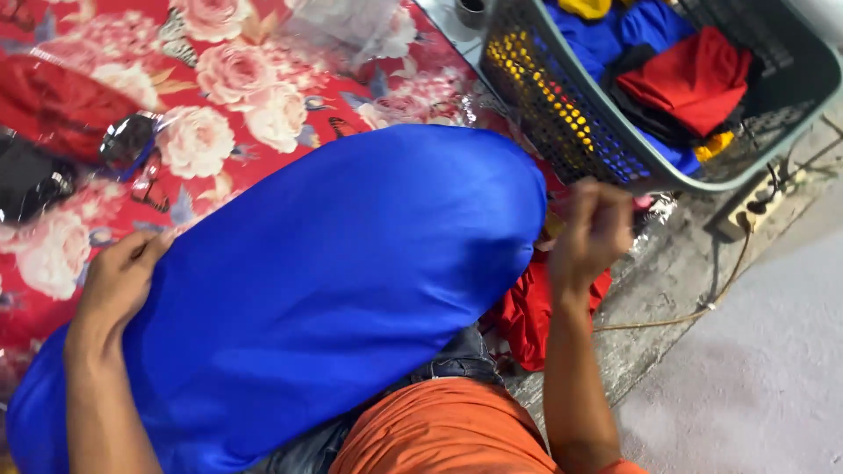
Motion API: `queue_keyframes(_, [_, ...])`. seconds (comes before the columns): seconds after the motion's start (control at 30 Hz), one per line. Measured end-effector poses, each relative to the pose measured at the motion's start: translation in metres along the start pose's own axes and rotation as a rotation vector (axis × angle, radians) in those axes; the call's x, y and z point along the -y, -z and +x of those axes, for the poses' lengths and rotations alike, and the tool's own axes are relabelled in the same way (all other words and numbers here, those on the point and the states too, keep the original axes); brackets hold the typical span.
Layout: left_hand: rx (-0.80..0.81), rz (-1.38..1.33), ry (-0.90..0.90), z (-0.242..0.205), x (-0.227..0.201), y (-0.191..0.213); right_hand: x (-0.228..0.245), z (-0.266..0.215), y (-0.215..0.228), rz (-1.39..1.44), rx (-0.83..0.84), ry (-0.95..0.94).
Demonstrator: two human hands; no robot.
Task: Fitting a blue fabric protective cover onto a motorcycle seat and preparing it for packaging.
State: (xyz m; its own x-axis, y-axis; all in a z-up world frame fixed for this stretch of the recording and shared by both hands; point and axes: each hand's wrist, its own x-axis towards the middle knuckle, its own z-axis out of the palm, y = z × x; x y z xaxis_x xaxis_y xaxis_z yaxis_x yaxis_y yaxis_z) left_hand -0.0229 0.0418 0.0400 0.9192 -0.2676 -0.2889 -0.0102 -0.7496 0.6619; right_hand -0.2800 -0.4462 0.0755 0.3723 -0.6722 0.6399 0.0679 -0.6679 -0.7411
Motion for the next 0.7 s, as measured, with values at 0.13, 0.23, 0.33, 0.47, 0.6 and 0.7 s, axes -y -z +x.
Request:
queue_keyframes(0.13, [-0.059,0.079,0.088,-0.007,-0.002,0.002,-0.182,-0.016,0.045,-0.457,0.149,-0.182])
queue_keyframes(0.23, [-0.084,0.057,0.129,-0.007,0.001,0.002,-0.236,-0.038,0.046,-0.567,0.537,-0.247])
queue_keyframes(0.33, [-0.082,0.006,0.154,-0.007,-0.003,0.003,-0.272,-0.074,0.045,-0.656,0.688,-0.282])
queue_keyframes(0.47, [-0.063,-0.073,0.208,-0.015,-0.017,0.004,-0.245,-0.073,0.046,-0.385,0.337,-0.278])
queue_keyframes(0.6, [-0.042,-0.111,0.208,-0.011,-0.009,0.005,-0.171,-0.026,0.035,-0.079,-0.075,-0.482])
queue_keyframes(0.7, [-0.069,-0.125,0.208,-0.006,-0.001,0.002,-0.141,-0.002,0.043,0.634,-0.248,-0.769])
